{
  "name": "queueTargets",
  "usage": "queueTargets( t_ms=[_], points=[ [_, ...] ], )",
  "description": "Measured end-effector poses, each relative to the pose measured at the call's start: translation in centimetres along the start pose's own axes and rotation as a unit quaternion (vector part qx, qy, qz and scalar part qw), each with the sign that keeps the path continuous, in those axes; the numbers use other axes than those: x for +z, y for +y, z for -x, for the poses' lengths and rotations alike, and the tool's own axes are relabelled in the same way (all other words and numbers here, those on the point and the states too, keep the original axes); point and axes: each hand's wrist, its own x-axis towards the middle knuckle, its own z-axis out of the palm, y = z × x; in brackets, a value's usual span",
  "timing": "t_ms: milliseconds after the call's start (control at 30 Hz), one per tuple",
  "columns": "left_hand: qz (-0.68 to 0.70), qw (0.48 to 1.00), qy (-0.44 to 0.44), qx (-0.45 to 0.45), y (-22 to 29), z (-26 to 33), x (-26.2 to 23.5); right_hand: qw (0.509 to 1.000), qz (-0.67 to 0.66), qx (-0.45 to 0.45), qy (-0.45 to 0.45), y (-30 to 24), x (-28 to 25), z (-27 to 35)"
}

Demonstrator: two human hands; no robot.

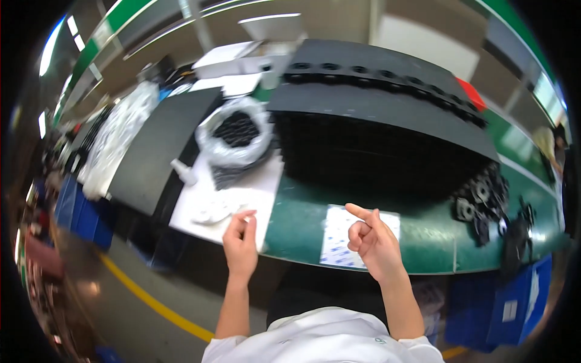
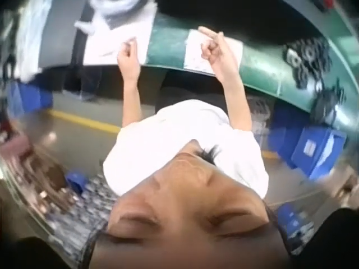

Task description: Assembling small black components by inserting pins and applying adhesive in a factory setting.

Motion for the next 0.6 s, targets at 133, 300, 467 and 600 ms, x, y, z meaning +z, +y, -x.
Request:
queueTargets(
  t_ms=[133,300,467,600],
  points=[
    [-0.242,0.946,0.214,0.029,-2.7,-3.5,-7.8,0.992,0.081,0.052,-0.076,3.0,3.1,-1.8],
    [-0.463,0.872,0.113,-0.114,-3.8,-4.7,-10.3,0.979,0.084,0.124,-0.139,5.6,5.8,-4.0],
    [-0.322,0.931,0.169,-0.016,-5.3,-4.7,-9.4,0.975,0.095,0.138,-0.145,7.4,7.8,-5.9],
    [-0.047,0.981,0.185,0.017,-3.8,-4.2,-7.1,0.969,0.088,0.129,-0.191,7.9,9.9,-8.2]
  ],
)
